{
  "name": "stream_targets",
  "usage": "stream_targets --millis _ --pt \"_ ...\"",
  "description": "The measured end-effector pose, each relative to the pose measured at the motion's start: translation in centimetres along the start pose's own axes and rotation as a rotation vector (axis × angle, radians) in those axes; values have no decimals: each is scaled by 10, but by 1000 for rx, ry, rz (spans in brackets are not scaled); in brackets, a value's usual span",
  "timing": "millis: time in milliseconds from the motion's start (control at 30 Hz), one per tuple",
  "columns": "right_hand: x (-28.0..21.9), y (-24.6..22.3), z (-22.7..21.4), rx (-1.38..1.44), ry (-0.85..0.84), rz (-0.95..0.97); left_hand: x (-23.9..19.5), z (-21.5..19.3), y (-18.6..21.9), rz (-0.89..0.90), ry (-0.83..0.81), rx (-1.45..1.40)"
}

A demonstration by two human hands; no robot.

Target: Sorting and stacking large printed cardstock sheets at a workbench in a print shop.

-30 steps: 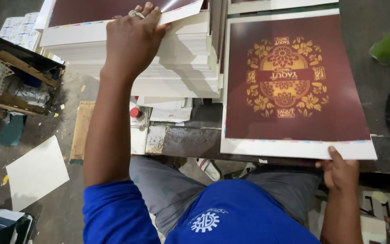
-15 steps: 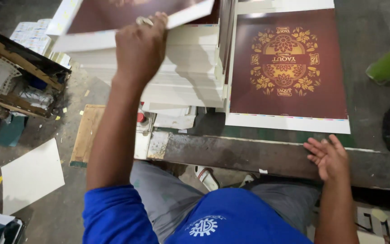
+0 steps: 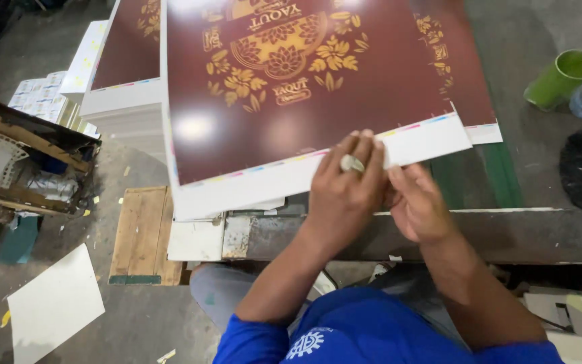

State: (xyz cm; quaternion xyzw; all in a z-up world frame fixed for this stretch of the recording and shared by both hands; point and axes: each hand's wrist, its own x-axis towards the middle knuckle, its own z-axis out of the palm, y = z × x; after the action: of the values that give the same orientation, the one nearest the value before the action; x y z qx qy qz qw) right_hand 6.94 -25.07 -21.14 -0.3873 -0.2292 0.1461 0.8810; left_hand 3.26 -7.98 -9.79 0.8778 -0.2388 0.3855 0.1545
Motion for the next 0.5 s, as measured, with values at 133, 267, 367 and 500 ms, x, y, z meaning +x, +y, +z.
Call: stream_targets --millis 133,267,367,500 --pt "8 -15 11 53 336 -45 2 -32 10 85 -80 -150" --pt "-21 -31 -31 -24 442 -9 -1 -88 4 91 -138 -220" --pt "-62 -27 -94 -87 535 2 -9 -100 -21 47 -117 -104" --pt "-121 -20 -158 -135 603 58 -9 -69 -89 -212 -9 205"
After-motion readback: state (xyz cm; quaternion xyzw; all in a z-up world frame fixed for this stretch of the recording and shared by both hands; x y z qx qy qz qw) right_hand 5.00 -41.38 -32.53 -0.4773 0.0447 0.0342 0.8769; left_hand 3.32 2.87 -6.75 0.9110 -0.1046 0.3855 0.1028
